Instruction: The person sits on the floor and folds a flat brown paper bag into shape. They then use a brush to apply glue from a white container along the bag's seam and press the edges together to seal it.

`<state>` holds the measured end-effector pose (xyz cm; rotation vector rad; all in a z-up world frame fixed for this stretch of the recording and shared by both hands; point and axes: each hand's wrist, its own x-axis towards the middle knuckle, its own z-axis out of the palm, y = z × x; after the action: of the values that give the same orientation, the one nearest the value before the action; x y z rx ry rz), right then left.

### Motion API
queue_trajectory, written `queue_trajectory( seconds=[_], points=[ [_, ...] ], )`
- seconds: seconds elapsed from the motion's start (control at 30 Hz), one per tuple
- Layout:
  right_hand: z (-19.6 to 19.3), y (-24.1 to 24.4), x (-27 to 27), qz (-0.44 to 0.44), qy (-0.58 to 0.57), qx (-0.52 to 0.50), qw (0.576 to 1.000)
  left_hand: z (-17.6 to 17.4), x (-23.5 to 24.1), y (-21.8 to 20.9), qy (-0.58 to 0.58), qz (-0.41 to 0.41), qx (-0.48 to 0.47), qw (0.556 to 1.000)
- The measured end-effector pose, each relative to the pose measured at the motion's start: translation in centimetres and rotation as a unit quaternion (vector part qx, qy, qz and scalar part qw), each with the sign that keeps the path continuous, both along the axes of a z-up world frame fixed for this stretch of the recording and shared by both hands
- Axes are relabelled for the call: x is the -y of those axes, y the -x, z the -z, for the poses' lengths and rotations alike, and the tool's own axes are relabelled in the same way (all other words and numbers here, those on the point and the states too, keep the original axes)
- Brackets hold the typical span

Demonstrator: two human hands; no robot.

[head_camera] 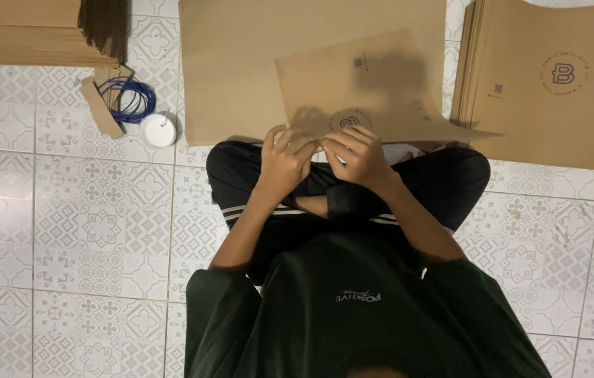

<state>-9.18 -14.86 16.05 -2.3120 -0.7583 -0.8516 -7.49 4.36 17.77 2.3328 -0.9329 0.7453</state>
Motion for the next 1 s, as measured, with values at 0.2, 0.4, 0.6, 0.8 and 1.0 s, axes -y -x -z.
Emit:
queue_trajectory(
  seconds=[0.2, 0.4, 0.6, 0.8, 1.0],
  points=[
    [-0.8, -0.4, -0.1, -0.029, -0.003, 0.016, 0.999, -1.8, -0.6, 0.6, 0.141, 0.049, -0.140, 0.979],
    [-2.9, 0.1, -0.4, -0.057, -0.023, -0.033, 0.998, 0.3, -0.5, 1.2, 0.153, 0.026, -0.128, 0.980],
    [-3.3, -0.1, -1.5, -0.063, -0.049, -0.039, 0.996, 0.9, 0.1, 1.9, 0.176, -0.008, -0.137, 0.975],
    [-3.8, -1.0, -0.7, -0.062, -0.038, 0.018, 0.997, -2.9, -0.6, 1.8, 0.226, -0.016, -0.122, 0.966],
    [-0.5, -0.4, 5.6, -0.032, -0.024, 0.004, 0.999, -1.0, -2.8, 0.1, 0.250, -0.033, -0.132, 0.959]
  ],
)
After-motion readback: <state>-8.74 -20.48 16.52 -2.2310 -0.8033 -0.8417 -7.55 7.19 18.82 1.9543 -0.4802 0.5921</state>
